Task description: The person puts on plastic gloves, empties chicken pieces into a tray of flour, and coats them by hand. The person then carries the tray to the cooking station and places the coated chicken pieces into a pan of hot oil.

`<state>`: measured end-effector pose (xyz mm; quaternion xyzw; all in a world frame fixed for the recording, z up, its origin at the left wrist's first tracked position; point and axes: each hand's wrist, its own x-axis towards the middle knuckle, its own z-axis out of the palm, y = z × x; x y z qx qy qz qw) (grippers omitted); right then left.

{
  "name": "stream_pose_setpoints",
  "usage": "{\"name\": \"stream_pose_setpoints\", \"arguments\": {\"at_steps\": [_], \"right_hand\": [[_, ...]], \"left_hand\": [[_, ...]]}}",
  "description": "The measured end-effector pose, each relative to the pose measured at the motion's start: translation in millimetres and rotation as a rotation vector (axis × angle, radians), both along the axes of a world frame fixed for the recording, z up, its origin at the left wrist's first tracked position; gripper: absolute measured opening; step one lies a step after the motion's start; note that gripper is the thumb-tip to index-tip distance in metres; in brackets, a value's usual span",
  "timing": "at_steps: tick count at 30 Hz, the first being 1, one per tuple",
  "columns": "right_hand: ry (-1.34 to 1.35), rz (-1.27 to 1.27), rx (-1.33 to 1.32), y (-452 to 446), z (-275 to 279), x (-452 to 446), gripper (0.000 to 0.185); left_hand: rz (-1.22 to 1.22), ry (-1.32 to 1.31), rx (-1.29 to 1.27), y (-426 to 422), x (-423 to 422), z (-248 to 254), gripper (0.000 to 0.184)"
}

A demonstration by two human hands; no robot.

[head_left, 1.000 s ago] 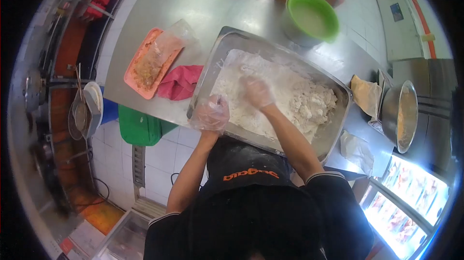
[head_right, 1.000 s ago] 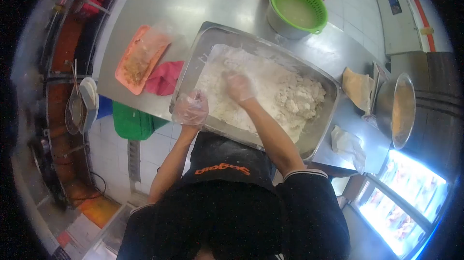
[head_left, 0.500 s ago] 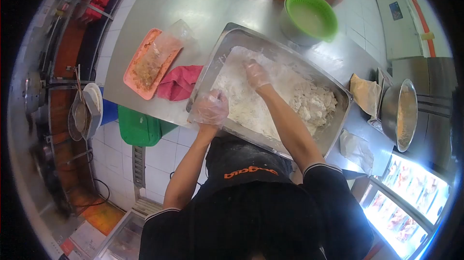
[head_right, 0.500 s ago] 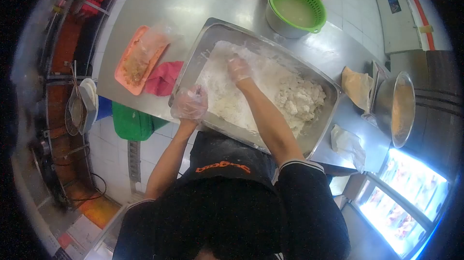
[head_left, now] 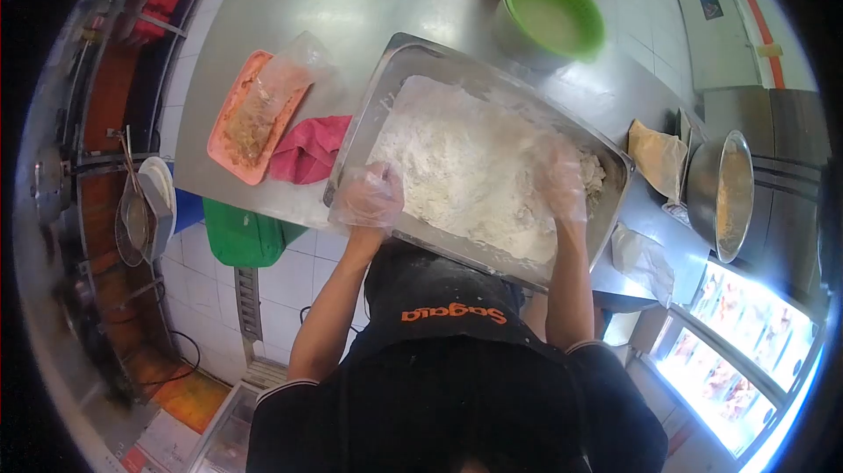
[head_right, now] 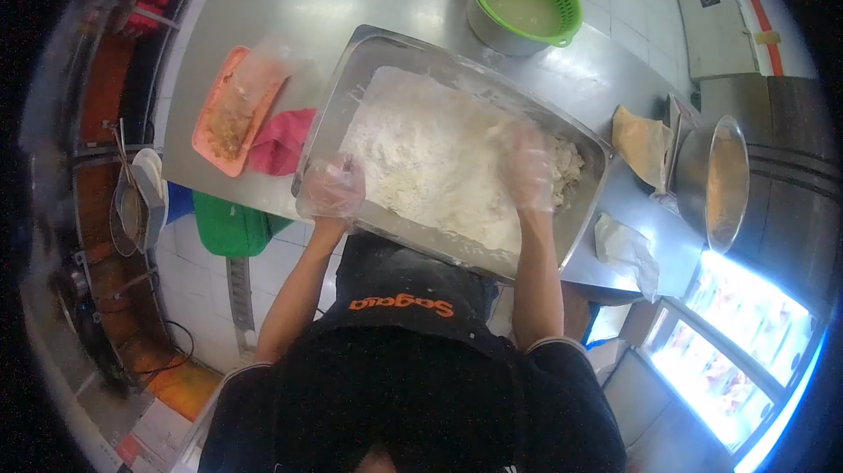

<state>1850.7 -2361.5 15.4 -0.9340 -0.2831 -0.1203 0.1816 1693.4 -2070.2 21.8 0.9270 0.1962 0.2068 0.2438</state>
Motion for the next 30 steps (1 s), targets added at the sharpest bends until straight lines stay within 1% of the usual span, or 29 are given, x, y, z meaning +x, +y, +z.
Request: {"name": "stream_pose_setpoints", "arguments": {"at_steps": [1,2,3,5,6,7,8,9,10,11,12,13,14,15,16,17,18,19,20,22,23,24,26,28,29,30], "right_hand": [[-0.003,-0.005,-0.001,-1.6,3.0,-2.1,0.031],[0.141,-0.094,-0.217,-0.1,10.3,-6.9,0.036],[0.286,-0.187,-0.431,3.7,20.6,-10.6,0.041],[1.063,-0.175,-0.358,61.4,78.0,-6.3,0.050],[0.942,-0.007,-0.244,68.4,36.4,-18.8,0.051],[0.815,0.160,-0.132,75.8,-24.3,-34.3,0.051],[0.813,0.354,-0.317,93.1,-57.3,-44.7,0.052],[0.686,0.387,-0.439,110.3,-68.4,-75.6,0.055],[0.556,0.415,-0.561,124.1,-70.5,-104.0,0.058],[0.812,0.466,-0.639,138.5,-69.4,-106.8,0.059],[1.070,0.514,-0.719,144.7,-67.3,-106.1,0.060],[1.068,0.513,-0.723,142.3,-64.6,-102.4,0.060],[1.169,0.503,-0.557,139.5,-55.2,-97.9,0.059],[1.267,0.491,-0.387,136.5,-47.3,-96.9,0.057],[1.271,0.497,-0.392,129.2,-43.3,-98.4,0.057],[1.279,0.329,-0.224,119.7,-39.9,-99.5,0.057],[1.273,0.165,-0.060,113.4,-32.5,-97.3,0.056],[1.601,0.234,-0.016,121.4,1.8,-69.0,0.058],[1.609,0.241,-0.031,121.1,2.3,-63.9,0.058],[1.640,-0.251,0.282,116.3,2.7,-54.9,0.053],[1.635,-0.248,0.274,109.0,-15.4,-48.3,0.053],[1.480,-0.101,0.372,99.2,-47.0,-43.2,0.051],[1.322,0.051,0.464,89.8,-55.8,-28.3,0.048],[0.644,-0.030,-0.081,88.5,-28.7,-10.9,0.048],[0.642,-0.031,-0.082,92.4,-29.7,0.5,0.048],[0.814,-0.052,-0.226,96.7,-31.6,16.7,0.055]], "left_hand": [[-0.011,0.059,-0.021,0.3,-0.1,2.1,0.011],[-0.030,0.121,-0.040,0.9,-1.1,3.4,0.013],[-0.046,0.119,-0.038,1.6,-1.9,-0.8,0.013],[-0.058,0.188,-0.041,1.0,-5.1,-13.4,0.018],[-0.067,0.184,-0.034,-0.3,-4.5,-10.8,0.018],[-0.093,0.194,-0.030,-2.1,-5.3,-6.6,0.020],[-0.115,0.207,-0.023,-4.4,-6.4,-0.1,0.022],[-0.117,0.205,-0.011,-7.1,-6.3,8.9,0.022],[-0.077,0.303,-0.040,-12.7,-5.1,20.2,0.023],[-0.036,0.401,-0.073,-16.2,-6.4,26.8,0.023],[-0.038,0.397,-0.073,-18.7,-12.2,27.7,0.023],[-0.026,0.364,-0.057,-22.7,-20.0,26.8,0.018],[-0.013,0.333,-0.041,-25.7,-25.1,24.2,0.014],[-0.010,0.337,-0.044,-28.3,-28.6,19.0,0.014],[0.004,0.269,-0.096,-31.8,-33.3,12.9,0.013],[0.022,0.201,-0.148,-32.8,-38.3,8.8,0.013],[0.038,0.202,-0.150,-31.8,-39.8,6.5,0.013],[0.009,0.158,-0.137,-30.1,-40.0,4.0,0.012],[-0.023,0.118,-0.127,-30.1,-42.7,2.3,0.012],[-0.004,0.122,-0.140,-31.5,-43.0,0.3,0.013],[0.001,0.120,-0.143,-32.2,-41.3,0.3,0.013],[0.006,0.115,-0.144,-33.2,-39.6,4.6,0.013],[0.014,0.092,-0.123,-33.8,-37.6,16.7,0.015],[0.027,0.113,-0.118,-32.4,-38.3,14.5,0.016],[0.031,0.135,-0.118,-32.8,-38.2,11.8,0.016],[0.028,0.132,-0.120,-33.4,-39.4,6.5,0.016]]}}
